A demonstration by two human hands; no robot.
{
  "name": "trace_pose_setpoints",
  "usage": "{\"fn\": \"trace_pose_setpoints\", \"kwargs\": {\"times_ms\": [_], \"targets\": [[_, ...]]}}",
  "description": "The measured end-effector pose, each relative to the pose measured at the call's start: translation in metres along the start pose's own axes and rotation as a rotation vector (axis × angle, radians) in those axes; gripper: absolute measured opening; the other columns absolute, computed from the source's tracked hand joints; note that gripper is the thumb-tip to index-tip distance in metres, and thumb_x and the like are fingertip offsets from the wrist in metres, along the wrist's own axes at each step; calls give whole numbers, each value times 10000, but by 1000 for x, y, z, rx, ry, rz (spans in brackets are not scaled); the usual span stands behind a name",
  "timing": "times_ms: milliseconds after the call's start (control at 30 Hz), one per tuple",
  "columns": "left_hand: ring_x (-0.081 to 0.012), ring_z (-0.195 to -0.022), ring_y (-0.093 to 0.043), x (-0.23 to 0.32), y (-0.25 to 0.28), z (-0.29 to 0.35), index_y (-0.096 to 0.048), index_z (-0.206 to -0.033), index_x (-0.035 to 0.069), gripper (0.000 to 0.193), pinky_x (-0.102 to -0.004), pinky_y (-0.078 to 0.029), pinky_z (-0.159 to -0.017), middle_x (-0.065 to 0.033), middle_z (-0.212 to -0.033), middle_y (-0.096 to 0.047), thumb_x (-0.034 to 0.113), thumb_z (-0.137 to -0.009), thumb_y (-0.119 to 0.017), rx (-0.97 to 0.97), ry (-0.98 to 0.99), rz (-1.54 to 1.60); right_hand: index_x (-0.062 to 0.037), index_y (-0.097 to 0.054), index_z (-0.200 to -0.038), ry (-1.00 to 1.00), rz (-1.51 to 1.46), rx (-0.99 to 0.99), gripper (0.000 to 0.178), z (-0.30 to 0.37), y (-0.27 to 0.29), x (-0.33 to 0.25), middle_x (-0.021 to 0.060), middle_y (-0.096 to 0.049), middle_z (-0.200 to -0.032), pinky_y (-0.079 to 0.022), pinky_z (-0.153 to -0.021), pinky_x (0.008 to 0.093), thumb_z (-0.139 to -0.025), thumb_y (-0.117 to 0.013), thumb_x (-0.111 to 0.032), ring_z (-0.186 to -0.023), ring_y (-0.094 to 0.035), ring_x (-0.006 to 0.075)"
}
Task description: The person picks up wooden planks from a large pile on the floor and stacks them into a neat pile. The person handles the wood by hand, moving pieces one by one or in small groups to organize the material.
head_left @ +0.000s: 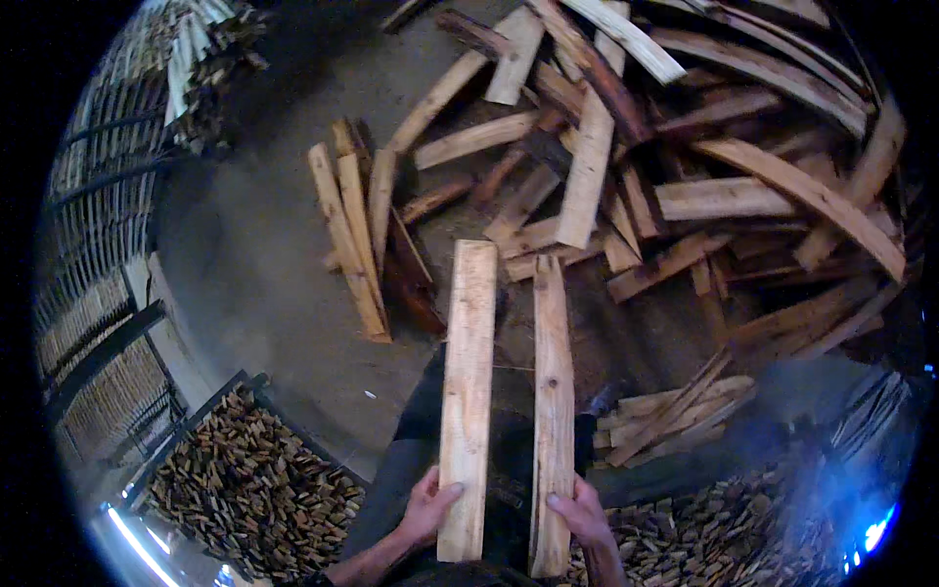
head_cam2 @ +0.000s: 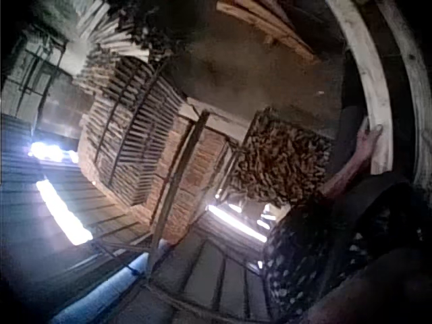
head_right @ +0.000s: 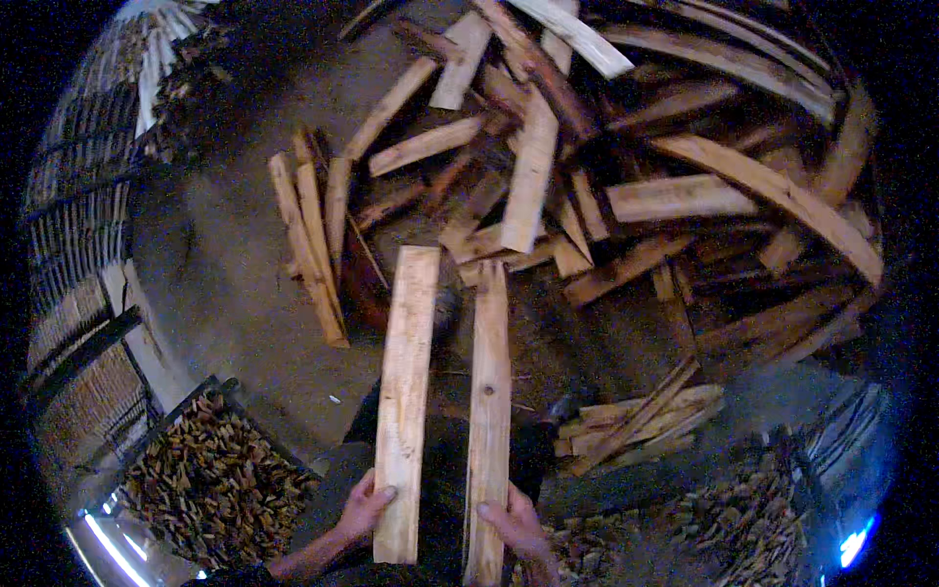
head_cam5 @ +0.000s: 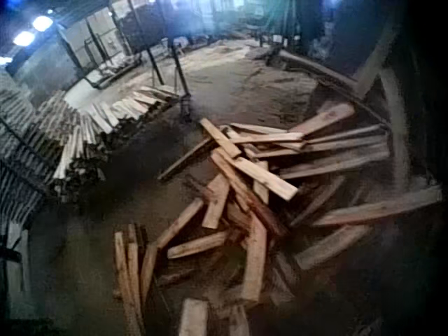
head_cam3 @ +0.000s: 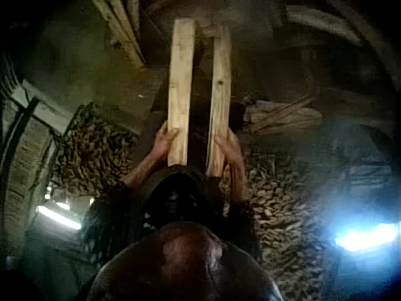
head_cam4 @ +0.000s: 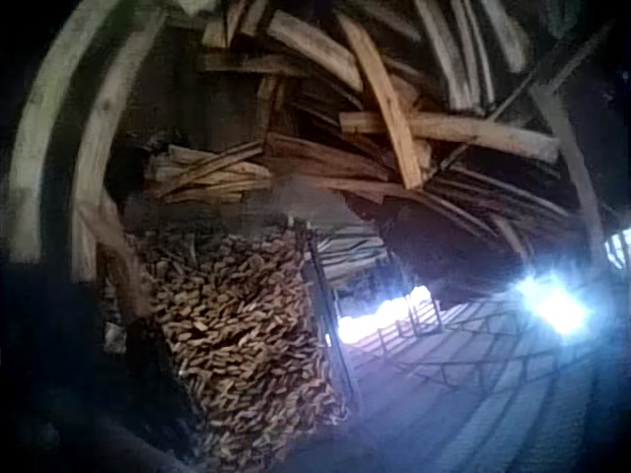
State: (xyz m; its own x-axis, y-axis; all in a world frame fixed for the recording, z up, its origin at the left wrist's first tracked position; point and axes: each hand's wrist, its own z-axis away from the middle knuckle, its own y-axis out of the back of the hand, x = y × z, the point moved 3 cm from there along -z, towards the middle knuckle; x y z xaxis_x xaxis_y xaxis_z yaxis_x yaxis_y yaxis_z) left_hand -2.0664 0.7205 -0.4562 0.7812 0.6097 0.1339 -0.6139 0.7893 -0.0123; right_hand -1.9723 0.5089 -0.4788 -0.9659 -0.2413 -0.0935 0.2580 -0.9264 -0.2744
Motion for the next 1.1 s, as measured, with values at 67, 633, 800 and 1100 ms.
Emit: {"fn": "trace_pose_setpoints", "kwargs": {"times_ms": [67, 633, 800, 1100], "targets": [[-149, -855, -536, 31, 12, 10, -427, -1106, 5, 345, -301, -453, -766, -86, -985, -542, 92, -794, -547, 140, -60, 31, 8, -420, -1178, 46, 77, -93, 497, -32, -34, -32, 65, -530, -1055, -401, -851, 295, -737, -586, -147, -949, -499, 128], [-143, -862, -530, 57, -37, -32, -473, -1012, -12, 262, -292, -435, -774, -101, -929, -554, 58, -774, -556, 64, -315, -353, 0, -405, -1197, 333, -217, -169, 484, -125, -97, -59, 66, -507, -1096, -386, -866, 285, -761, -565, -135, -975, -494, 141], [-202, -931, -549, 9, -121, -41, -521, -1062, 12, 331, -310, -436, -795, -145, -1013, -564, 116, -757, -602, -557, -567, -859, -30, -414, -1157, 404, -545, 466, 461, -29, 59, 26, 67, -525, -1021, -453, -772, 311, -730, -583, -68, -912, -520, 171], [-78, -686, -446, 105, -207, -246, -498, -1022, 63, 295, -234, -385, -578, 14, -779, -480, 291, -837, -529, 3, -425, -330, 7, -440, -1156, 230, -6, 952, 398, -61, 327, 174, 113, -537, -1021, -418, -786, 315, -794, -552, -116, -902, -524, 220]]}}
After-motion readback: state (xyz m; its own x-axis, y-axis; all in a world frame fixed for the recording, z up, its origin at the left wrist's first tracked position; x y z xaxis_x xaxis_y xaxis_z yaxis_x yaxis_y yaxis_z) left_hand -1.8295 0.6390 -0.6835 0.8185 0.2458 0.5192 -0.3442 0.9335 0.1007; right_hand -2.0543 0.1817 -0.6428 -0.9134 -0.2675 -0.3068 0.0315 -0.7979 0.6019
